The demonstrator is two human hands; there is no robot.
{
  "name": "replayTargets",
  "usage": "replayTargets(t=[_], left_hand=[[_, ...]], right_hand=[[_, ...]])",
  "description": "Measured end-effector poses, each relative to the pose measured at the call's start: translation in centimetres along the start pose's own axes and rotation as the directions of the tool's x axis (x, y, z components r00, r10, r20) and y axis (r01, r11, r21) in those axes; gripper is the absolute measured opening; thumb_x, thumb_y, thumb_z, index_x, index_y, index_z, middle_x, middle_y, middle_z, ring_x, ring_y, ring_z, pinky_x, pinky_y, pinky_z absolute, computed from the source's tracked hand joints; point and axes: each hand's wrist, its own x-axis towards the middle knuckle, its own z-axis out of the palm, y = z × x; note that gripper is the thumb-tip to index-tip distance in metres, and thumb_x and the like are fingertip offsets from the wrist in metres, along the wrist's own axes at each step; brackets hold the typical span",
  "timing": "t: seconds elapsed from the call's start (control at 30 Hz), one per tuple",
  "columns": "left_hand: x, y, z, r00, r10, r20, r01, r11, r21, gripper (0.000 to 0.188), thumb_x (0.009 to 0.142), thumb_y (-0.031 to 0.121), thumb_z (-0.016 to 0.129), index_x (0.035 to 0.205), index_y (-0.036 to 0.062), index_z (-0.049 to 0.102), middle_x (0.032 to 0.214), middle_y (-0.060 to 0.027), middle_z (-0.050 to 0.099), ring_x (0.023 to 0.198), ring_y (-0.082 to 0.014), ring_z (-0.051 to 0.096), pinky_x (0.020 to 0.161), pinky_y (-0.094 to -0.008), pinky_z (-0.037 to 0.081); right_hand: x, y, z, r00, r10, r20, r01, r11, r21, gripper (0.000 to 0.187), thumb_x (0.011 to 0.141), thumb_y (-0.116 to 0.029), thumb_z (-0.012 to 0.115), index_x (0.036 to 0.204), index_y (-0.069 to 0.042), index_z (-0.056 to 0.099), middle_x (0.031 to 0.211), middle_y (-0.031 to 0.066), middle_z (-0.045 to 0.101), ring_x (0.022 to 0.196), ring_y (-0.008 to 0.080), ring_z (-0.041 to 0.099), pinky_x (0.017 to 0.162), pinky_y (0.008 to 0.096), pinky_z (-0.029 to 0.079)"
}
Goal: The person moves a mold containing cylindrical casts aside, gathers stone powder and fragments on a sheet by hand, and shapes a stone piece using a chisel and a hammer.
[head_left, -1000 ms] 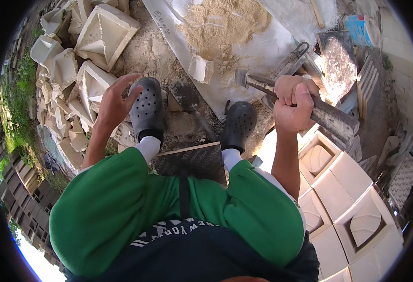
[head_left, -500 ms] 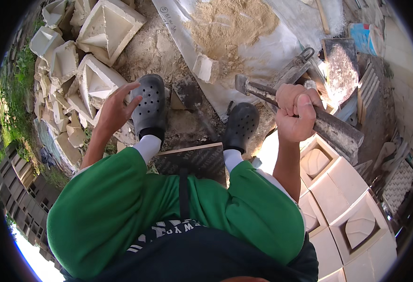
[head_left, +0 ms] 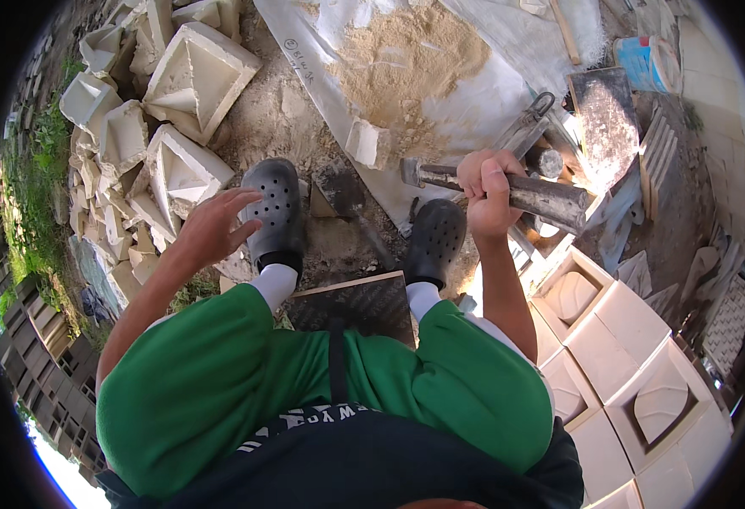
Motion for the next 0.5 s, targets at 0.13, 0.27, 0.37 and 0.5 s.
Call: replayTargets(t=[0.13,0.27,0.37,0.5], left_hand=[[1.0,1.2,-5.6,0.944,0.079,0.321,-0.154,0.965,0.213,0.043,0.089,0.029,0.064,0.127,0.0102,0.056,0.131,-0.0139,0.056,0.118,-0.0318,0.056,0.099,-0.0431,0.046],[11.6,0.6,-6.8,0.909,0.12,0.4,-0.26,0.912,0.317,0.048,0.093,0.034,0.059,0.129,0.0034,0.051,0.132,-0.0163,0.053,0.119,-0.0309,0.054,0.101,-0.0436,0.044],[24.3,-0.7,-3.4,0.953,0.298,0.049,-0.298,0.897,0.327,0.053,0.095,0.039,0.055,0.134,0.0039,0.047,0.135,-0.0171,0.05,0.123,-0.0339,0.05,0.105,-0.0453,0.04],[38.2,0.2,-0.3,0.826,0.223,-0.518,-0.197,0.975,0.105,0.053,0.096,0.043,0.051,0.132,0.0035,0.051,0.136,-0.017,0.052,0.125,-0.0331,0.05,0.106,-0.0413,0.04]], right_hand=[[0.0,0.3,0.3,0.999,-0.032,-0.031,0.032,0.999,0.011,0.021,0.089,-0.009,0.046,0.07,-0.008,0.038,0.058,0.0006,0.036,0.051,0.0103,0.031,0.05,0.0279,0.031],[-0.7,0.5,-0.9,0.995,-0.095,-0.024,0.095,0.995,0.006,0.023,0.091,-0.009,0.047,0.07,-0.007,0.039,0.058,0.0016,0.041,0.052,0.0095,0.034,0.049,0.0266,0.031],[-1.8,0.0,-1.5,0.994,-0.105,0.01,0.105,0.992,-0.075,0.022,0.091,-0.01,0.046,0.07,-0.008,0.038,0.058,0.0008,0.037,0.053,0.0117,0.034,0.05,0.0289,0.032],[-2.4,0.4,-1.2,0.977,-0.193,0.086,0.2,0.977,-0.078,0.024,0.09,-0.012,0.049,0.069,-0.005,0.041,0.058,0.0039,0.043,0.051,0.0143,0.038,0.048,0.0322,0.034]])
